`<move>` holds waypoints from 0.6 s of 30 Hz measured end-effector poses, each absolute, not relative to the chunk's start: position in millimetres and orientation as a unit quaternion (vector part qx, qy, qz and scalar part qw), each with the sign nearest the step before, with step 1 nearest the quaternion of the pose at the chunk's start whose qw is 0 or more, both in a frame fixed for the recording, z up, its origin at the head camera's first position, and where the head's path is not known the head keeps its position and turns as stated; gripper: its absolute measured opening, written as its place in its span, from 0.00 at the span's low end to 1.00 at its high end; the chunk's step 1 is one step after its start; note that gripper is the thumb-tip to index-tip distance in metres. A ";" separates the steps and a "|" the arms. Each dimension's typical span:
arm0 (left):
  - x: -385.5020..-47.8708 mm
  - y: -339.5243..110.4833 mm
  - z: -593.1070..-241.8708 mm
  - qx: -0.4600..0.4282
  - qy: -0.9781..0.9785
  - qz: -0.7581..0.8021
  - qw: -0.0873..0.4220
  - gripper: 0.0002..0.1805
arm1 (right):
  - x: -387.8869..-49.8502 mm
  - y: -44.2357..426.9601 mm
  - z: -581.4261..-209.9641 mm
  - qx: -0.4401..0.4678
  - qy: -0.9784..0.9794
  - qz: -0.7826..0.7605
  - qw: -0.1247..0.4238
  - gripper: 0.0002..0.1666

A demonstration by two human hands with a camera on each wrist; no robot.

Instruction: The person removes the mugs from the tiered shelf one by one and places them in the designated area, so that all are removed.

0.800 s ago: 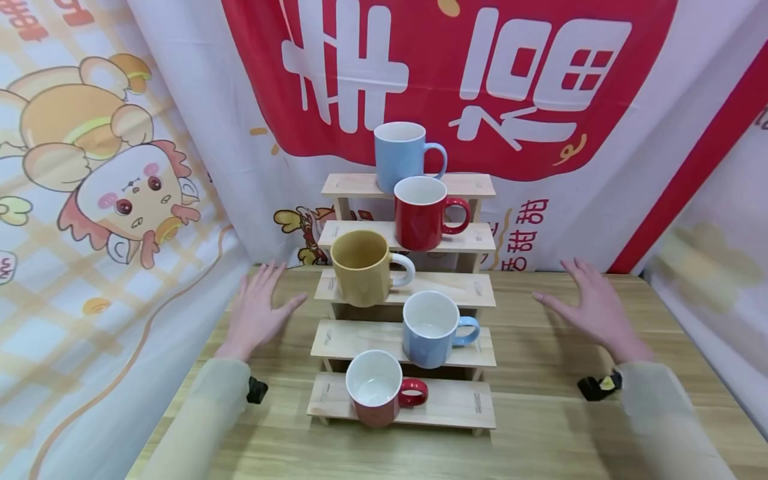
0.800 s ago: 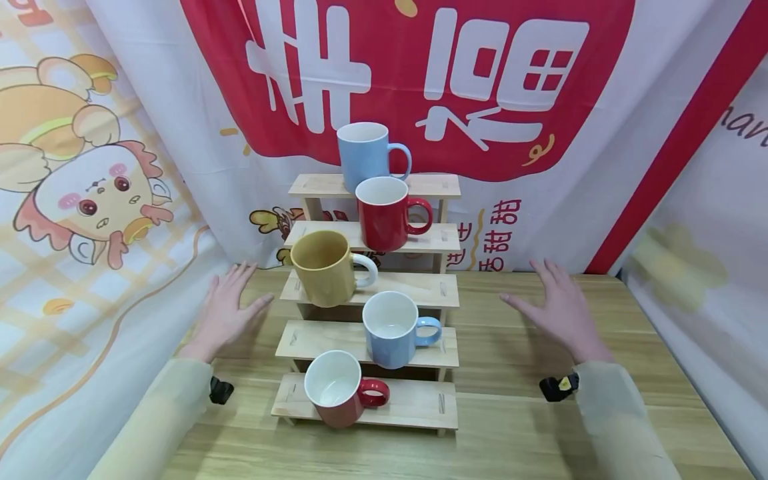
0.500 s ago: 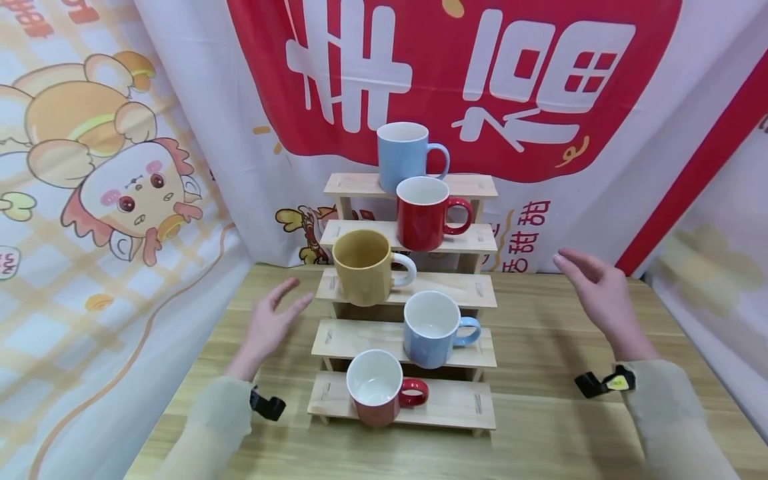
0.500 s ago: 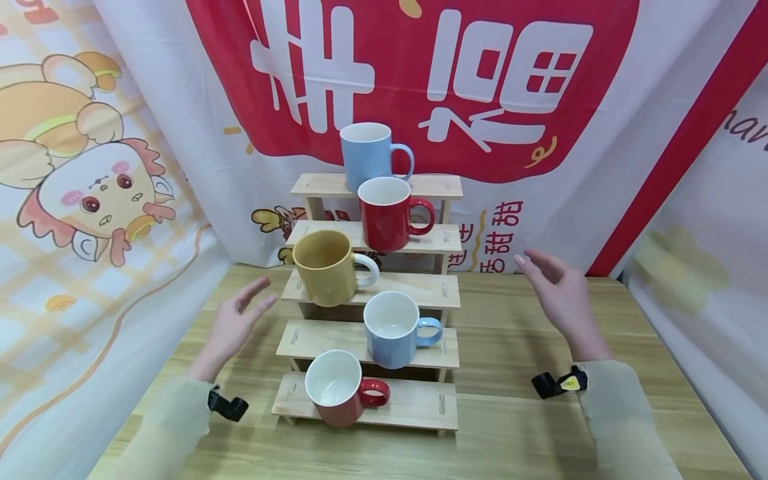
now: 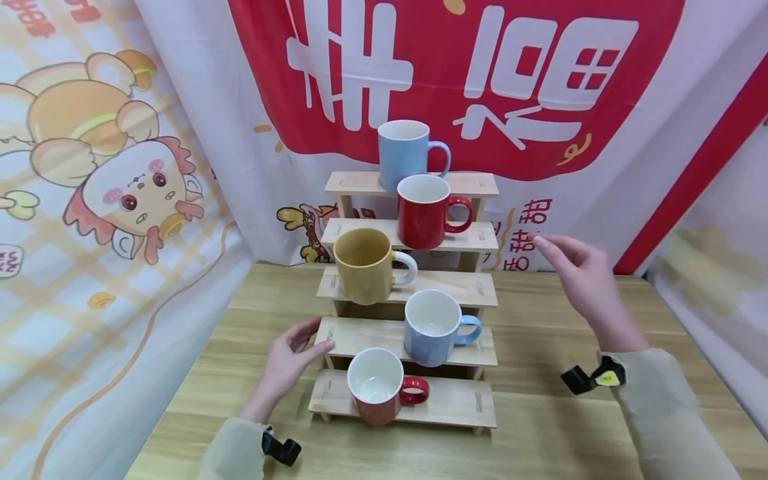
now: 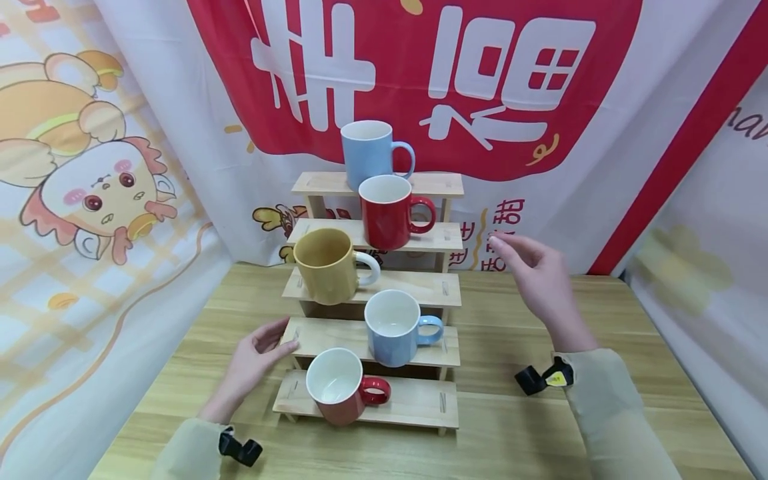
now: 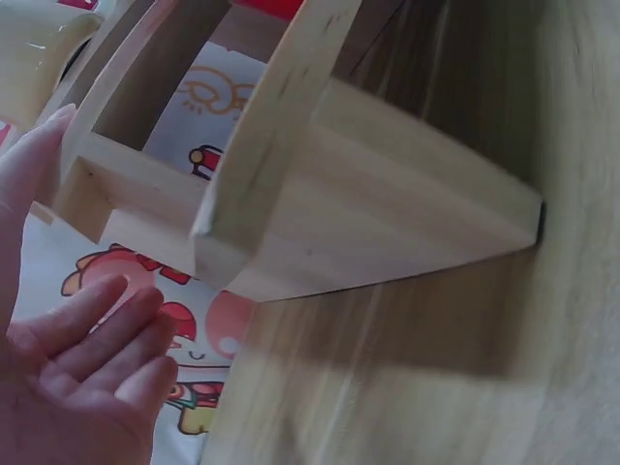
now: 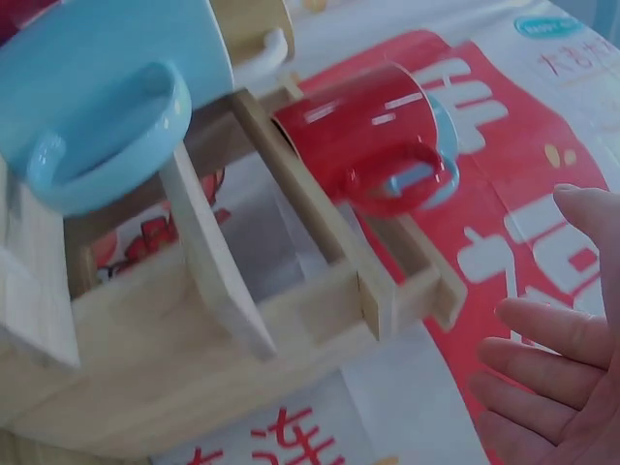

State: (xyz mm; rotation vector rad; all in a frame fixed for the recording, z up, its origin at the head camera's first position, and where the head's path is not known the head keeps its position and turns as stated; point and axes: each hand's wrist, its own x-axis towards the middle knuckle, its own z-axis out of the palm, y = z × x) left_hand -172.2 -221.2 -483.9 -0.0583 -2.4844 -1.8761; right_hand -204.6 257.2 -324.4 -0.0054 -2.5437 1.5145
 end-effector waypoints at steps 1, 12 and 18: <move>-172.2 -220.3 -484.4 -0.016 -0.795 -0.607 0.010 0.42 | -205.6 254.2 -322.7 0.007 -0.856 0.509 0.093 0.42; -174.7 -217.0 -488.6 -0.002 -0.782 -0.623 -0.011 0.40 | -224.7 221.2 -294.9 0.070 -0.856 0.497 0.119 0.35; -172.8 -216.2 -489.6 0.001 -0.769 -0.639 -0.007 0.39 | -242.6 203.5 -272.6 0.103 -0.848 0.504 0.128 0.36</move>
